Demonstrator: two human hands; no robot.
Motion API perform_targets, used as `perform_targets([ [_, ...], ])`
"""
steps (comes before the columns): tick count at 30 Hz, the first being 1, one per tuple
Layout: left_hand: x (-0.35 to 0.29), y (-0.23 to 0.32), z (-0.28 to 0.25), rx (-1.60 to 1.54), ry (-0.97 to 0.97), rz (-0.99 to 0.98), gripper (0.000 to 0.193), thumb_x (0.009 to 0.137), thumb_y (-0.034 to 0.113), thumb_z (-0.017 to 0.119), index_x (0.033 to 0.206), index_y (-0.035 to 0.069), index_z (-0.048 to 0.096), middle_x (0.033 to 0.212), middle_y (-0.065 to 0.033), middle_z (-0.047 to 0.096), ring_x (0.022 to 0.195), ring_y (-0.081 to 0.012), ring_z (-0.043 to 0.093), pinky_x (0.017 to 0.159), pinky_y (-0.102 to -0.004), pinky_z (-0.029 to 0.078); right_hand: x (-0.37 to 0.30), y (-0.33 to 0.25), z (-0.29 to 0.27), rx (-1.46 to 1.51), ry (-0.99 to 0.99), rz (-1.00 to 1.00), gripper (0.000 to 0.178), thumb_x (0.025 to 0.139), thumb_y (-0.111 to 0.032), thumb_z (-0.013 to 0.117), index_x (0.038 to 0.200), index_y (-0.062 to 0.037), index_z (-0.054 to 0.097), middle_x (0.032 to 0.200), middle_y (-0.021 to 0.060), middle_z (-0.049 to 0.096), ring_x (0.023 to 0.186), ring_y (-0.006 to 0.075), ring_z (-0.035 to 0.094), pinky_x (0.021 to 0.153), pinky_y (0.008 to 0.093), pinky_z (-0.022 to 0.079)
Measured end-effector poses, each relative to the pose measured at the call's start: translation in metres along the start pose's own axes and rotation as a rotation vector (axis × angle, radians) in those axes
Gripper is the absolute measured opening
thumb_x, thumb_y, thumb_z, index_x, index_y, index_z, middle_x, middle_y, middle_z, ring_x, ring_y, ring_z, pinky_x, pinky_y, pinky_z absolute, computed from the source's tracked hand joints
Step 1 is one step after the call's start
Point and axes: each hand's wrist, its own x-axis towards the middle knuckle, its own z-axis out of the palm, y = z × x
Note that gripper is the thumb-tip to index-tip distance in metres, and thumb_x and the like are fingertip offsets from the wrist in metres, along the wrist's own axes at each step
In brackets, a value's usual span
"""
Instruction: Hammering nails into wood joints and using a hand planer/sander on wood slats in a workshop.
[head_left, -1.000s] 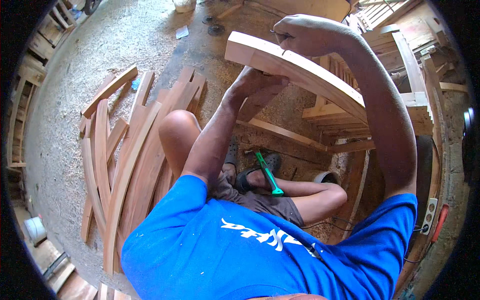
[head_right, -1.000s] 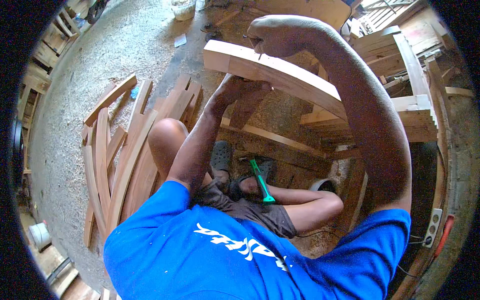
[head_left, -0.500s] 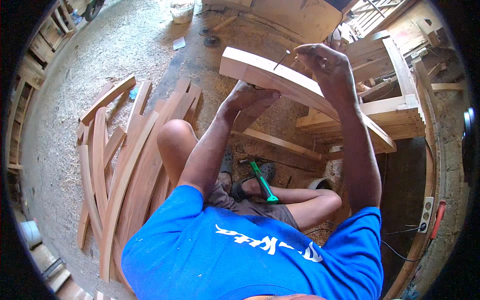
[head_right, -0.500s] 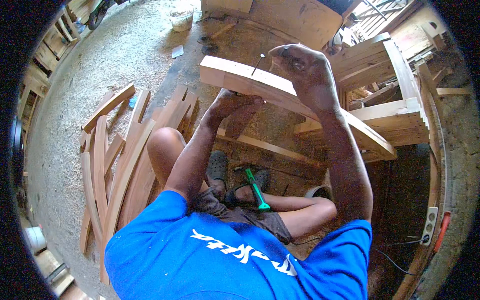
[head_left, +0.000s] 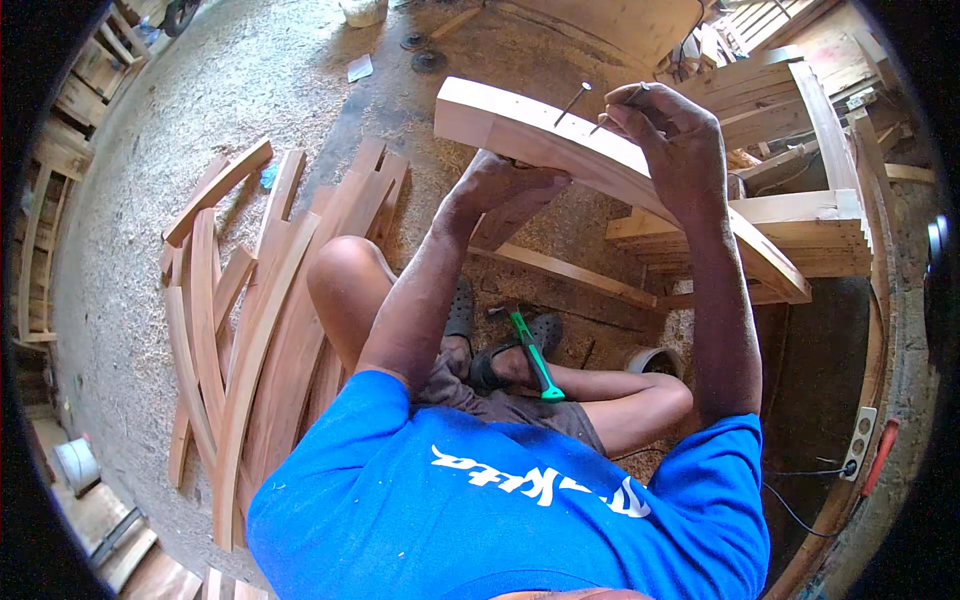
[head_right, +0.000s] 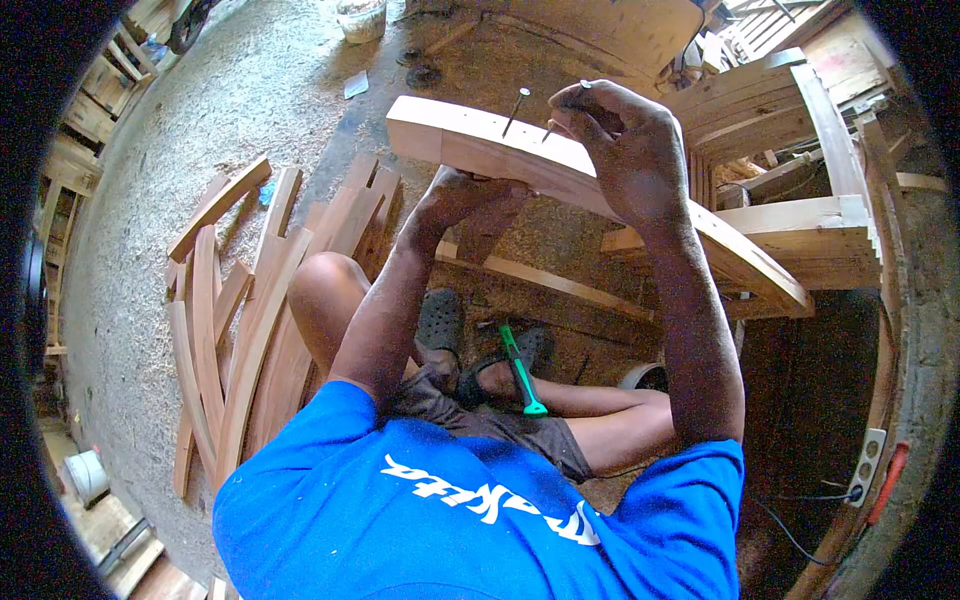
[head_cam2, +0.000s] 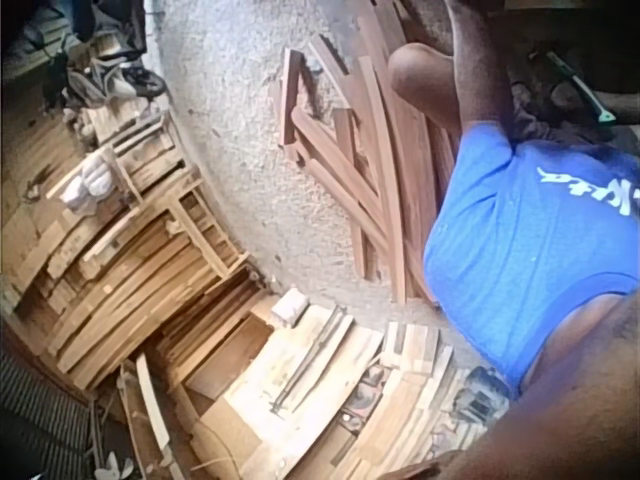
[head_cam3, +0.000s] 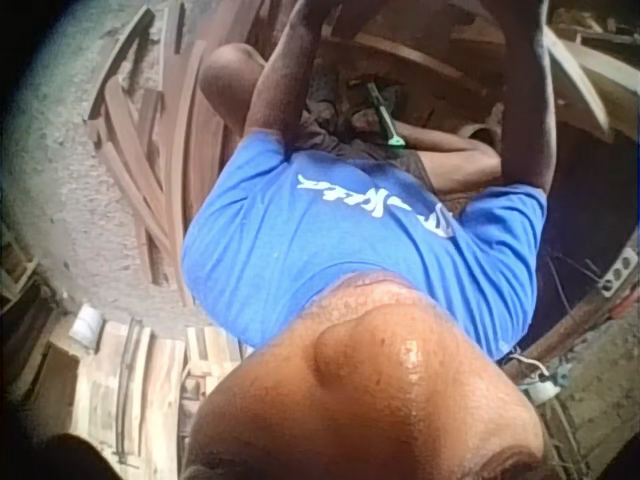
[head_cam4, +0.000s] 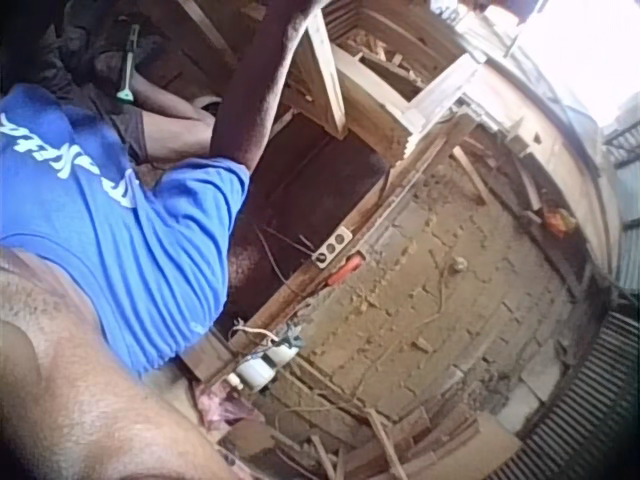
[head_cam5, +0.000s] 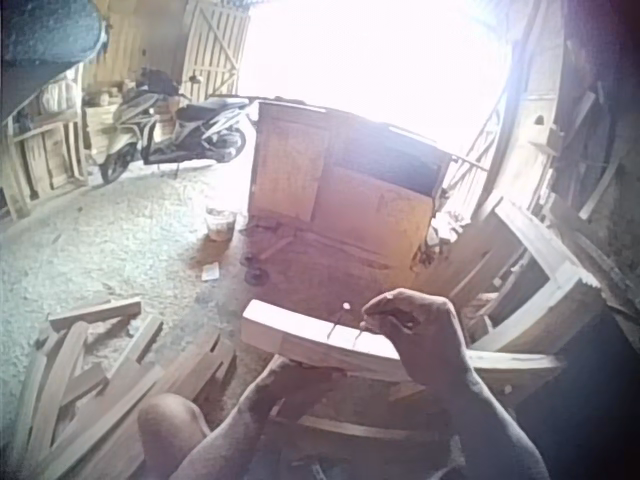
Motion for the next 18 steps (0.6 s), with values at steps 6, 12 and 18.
perform_targets([
  [6, -0.008, 0.044, 0.006, -0.095, 0.029, 0.039, 0.057, 0.074, 0.022, 0.091, 0.123, 0.006, 0.066, 0.117, -0.0069, 0.071, 0.11, -0.018, 0.064, 0.099, -0.0357, 0.052, -0.002, 0.006, 0.003, 0.01, 0.04, -0.018, 0.013, 0.094, -0.008, 0.07, 0.103, 0.0012, 0.072, 0.094, 0.0071, 0.076, 0.091, 0.0108, 0.072, 0.084, 0.0266, 0.057],
  [12, -0.006, 0.046, 0.002, -0.129, -0.031, -0.05, 0.061, 0.074, 0.023, 0.092, 0.127, 0.007, 0.065, 0.119, -0.0079, 0.07, 0.113, -0.0187, 0.063, 0.101, -0.0372, 0.051, 0.007, 0.002, 0.01, -0.1, 0.006, -0.088, 0.012, 0.094, -0.01, 0.07, 0.099, 0.0004, 0.07, 0.091, 0.0068, 0.075, 0.089, 0.0101, 0.071, 0.082, 0.0265, 0.056],
  [18, -0.01, 0.032, 0.003, 0.105, -0.003, 0.176, 0.063, 0.075, 0.022, 0.091, 0.13, 0.01, 0.063, 0.121, -0.006, 0.07, 0.112, -0.0174, 0.063, 0.099, -0.0346, 0.052, -0.009, 0.006, 0.018, 0.072, 0.042, -0.068, 0.01, 0.092, -0.008, 0.072, 0.093, -0.0007, 0.065, 0.089, 0.0063, 0.073, 0.083, 0.0123, 0.07, 0.078, 0.0273, 0.055],
])
